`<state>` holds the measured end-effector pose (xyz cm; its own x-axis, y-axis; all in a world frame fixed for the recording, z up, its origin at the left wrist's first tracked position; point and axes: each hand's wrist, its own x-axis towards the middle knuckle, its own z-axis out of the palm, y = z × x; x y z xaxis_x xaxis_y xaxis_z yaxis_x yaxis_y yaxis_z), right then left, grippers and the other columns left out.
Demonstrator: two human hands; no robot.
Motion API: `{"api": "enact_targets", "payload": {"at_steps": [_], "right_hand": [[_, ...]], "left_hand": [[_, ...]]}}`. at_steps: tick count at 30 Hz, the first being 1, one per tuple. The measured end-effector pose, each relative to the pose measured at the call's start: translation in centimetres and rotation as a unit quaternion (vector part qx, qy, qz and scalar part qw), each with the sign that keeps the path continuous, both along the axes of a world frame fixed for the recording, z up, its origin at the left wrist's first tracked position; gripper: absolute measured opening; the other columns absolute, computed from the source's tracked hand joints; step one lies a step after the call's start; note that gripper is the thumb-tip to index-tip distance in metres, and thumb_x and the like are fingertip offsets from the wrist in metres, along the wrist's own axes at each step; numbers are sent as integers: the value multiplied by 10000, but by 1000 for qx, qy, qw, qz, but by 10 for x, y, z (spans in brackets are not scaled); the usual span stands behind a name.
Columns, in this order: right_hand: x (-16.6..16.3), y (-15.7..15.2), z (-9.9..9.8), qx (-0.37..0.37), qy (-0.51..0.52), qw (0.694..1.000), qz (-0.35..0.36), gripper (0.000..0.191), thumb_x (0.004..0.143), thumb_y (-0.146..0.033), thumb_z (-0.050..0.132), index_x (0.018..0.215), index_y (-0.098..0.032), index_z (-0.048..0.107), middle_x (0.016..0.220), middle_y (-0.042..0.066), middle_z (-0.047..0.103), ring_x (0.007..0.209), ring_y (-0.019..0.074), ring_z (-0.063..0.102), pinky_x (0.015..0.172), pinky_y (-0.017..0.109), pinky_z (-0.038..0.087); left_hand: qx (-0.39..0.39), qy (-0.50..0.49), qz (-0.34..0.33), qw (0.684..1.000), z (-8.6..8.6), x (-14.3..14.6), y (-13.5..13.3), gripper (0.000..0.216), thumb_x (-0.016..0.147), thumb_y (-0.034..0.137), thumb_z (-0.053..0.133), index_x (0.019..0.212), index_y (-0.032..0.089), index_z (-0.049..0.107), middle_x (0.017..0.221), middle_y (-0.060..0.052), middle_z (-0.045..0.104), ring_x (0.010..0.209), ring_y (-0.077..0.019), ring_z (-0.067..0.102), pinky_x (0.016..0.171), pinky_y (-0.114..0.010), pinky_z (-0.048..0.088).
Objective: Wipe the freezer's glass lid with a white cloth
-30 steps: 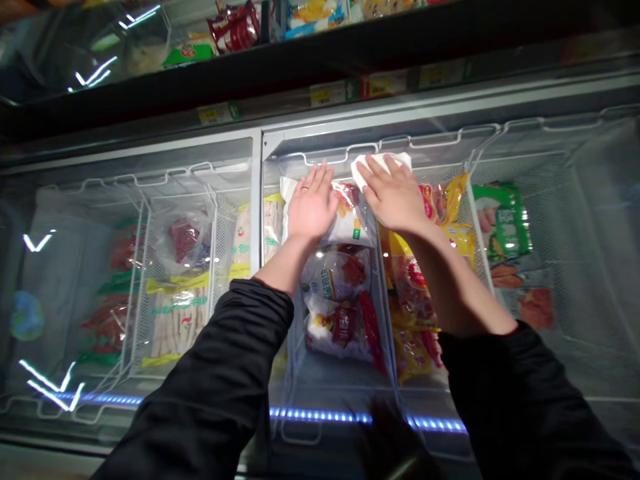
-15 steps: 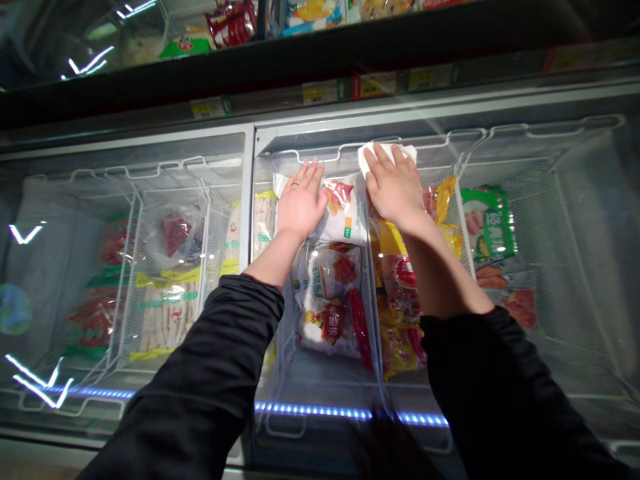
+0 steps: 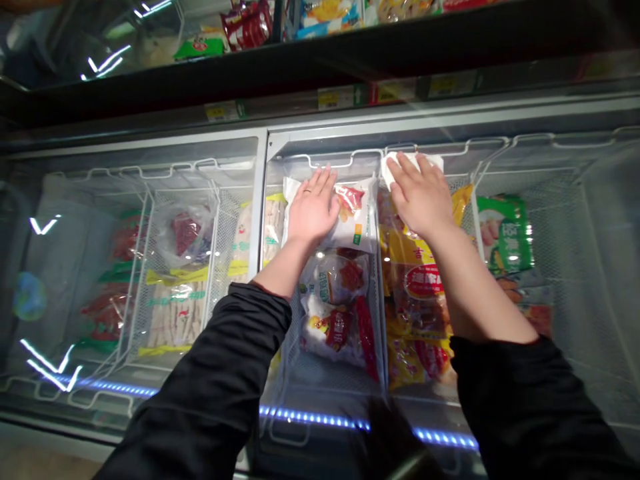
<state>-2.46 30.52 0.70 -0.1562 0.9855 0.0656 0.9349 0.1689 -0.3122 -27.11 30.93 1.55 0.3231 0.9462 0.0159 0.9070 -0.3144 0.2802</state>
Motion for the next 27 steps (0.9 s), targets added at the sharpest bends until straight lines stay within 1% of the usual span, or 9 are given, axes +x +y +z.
{"api": "enact_targets", "payload": {"at_steps": [2, 4, 7, 11, 13, 16, 21, 24, 27], "right_hand": [[-14, 10, 2, -6, 0, 1000, -13, 637, 1116, -370, 336, 1745, -278, 368, 1789, 36, 401, 1673, 419, 291, 1339, 706, 256], [-27, 10, 5, -27, -7, 1000, 6, 629, 1114, -364, 343, 1724, -232, 419, 1786, 52, 400, 1673, 415, 294, 1359, 671, 236], [-34, -11, 6, -49, -13, 996, 67, 633, 1101, -339, 399, 1734, -318, 392, 1789, -11, 396, 1682, 376, 291, 1373, 666, 233], [-15, -50, 3, -53, -9, 992, 113, 683, 1098, -319, 442, 1752, -443, 287, 1786, -69, 389, 1689, 331, 287, 1371, 681, 263], [-4, -57, 2, -58, -13, 992, 108, 693, 1095, -328, 460, 1751, -456, 279, 1781, -64, 401, 1681, 346, 305, 1359, 698, 281], [0, -47, 2, -50, -15, 996, 70, 661, 1102, -364, 441, 1750, -405, 319, 1782, -33, 408, 1671, 388, 315, 1345, 720, 288], [-28, -19, 3, -35, -17, 999, 11, 646, 1112, -365, 375, 1756, -320, 337, 1795, 3, 385, 1677, 422, 280, 1346, 730, 263], [-37, -27, 3, -46, -17, 998, 51, 645, 1111, -345, 382, 1754, -338, 340, 1800, -15, 370, 1688, 390, 265, 1369, 697, 245], [-27, -55, 3, -49, -15, 993, 105, 635, 1122, -342, 371, 1754, -382, 318, 1801, -50, 362, 1696, 340, 261, 1381, 665, 245]], "left_hand": [[3, -2, 1, 1000, 0, 0, 0, 639, 1058, 232, 412, 1695, 201, 451, 1782, -43, 407, 1673, -249, 345, 1390, -477, 289], [8, -4, 1, 1000, -1, -1, 0, 640, 1061, 238, 417, 1700, 214, 442, 1784, -34, 403, 1673, -248, 344, 1390, -482, 290], [8, -5, 1, 1000, 0, -1, -1, 637, 1066, 245, 415, 1702, 218, 435, 1785, -32, 404, 1673, -245, 345, 1389, -486, 292], [0, -18, 1, 1000, 3, 1, -2, 653, 1060, 234, 414, 1712, 258, 420, 1781, -18, 409, 1674, -257, 343, 1389, -523, 291], [-6, -26, 4, 1000, 4, 1, -2, 666, 1054, 224, 413, 1718, 262, 411, 1781, -20, 407, 1675, -269, 341, 1391, -539, 283], [-9, -31, 8, 999, 3, 1, -2, 680, 1046, 217, 417, 1724, 265, 399, 1781, -17, 409, 1676, -276, 338, 1394, -555, 272], [-9, -25, 4, 1000, 1, 1, -1, 674, 1050, 227, 407, 1723, 259, 400, 1795, -13, 381, 1683, -265, 319, 1392, -548, 278], [-4, -18, 5, 1000, 2, 1, -1, 666, 1051, 234, 411, 1716, 274, 410, 1790, -4, 387, 1680, -249, 326, 1387, -554, 287], [0, -17, 7, 1000, 2, 1, -1, 656, 1051, 231, 420, 1705, 278, 430, 1779, -5, 404, 1674, -246, 340, 1383, -562, 296]]}}
